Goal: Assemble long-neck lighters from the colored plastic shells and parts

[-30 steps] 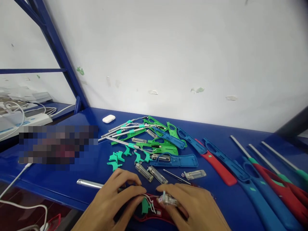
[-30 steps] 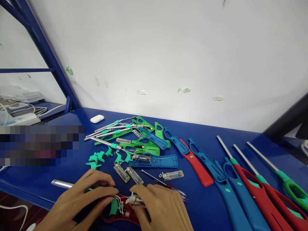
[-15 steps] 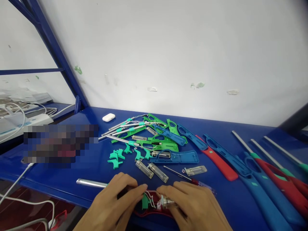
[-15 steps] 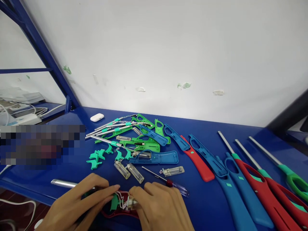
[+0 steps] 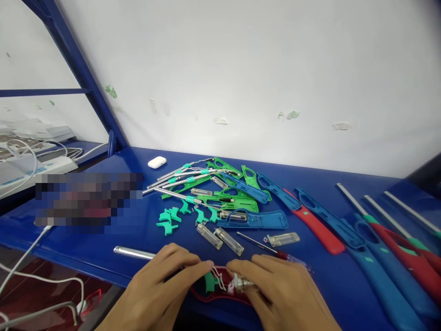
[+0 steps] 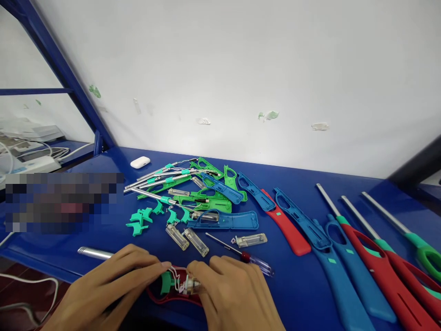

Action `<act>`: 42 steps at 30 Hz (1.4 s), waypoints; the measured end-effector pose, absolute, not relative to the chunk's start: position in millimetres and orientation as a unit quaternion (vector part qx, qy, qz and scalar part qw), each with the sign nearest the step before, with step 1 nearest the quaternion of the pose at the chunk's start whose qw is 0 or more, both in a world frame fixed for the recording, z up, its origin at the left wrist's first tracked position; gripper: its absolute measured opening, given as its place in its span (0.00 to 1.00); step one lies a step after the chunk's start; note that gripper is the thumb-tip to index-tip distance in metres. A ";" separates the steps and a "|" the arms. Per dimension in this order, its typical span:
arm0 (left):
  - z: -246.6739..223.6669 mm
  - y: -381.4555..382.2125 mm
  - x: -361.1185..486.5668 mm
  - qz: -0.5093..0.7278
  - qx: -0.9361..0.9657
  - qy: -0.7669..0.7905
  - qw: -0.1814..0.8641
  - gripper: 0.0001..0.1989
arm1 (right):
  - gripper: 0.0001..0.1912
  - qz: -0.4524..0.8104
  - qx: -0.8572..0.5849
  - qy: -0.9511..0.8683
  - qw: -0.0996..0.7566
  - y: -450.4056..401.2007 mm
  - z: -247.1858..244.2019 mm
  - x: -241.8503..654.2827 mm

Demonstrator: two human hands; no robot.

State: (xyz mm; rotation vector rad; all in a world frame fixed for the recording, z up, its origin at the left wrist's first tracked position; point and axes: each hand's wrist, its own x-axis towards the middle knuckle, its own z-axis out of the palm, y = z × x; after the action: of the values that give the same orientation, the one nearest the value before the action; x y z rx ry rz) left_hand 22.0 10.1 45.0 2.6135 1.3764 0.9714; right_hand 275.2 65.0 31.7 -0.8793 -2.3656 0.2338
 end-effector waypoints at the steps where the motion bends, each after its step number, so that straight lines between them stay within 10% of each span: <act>1: 45.4 11.6 23.3 0.326 0.838 0.438 0.012 0.20 | 0.22 0.088 -0.331 -0.891 0.298 64.9 32.6 275.1; 18: 52.9 19.0 29.3 0.375 0.826 0.419 0.029 0.13 | 0.22 0.093 -0.330 -0.900 0.271 63.8 27.6 280.8; 42: 49.7 0.0 39.5 0.332 0.827 0.453 0.012 0.26 | 0.22 0.044 -0.312 -0.894 0.318 65.1 36.6 274.9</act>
State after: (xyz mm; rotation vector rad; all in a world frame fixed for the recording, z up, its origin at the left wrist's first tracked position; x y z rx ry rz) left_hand 39.5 0.0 49.7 2.5778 1.4137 1.0363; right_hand 274.9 65.1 36.6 -0.8198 -2.3527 0.1146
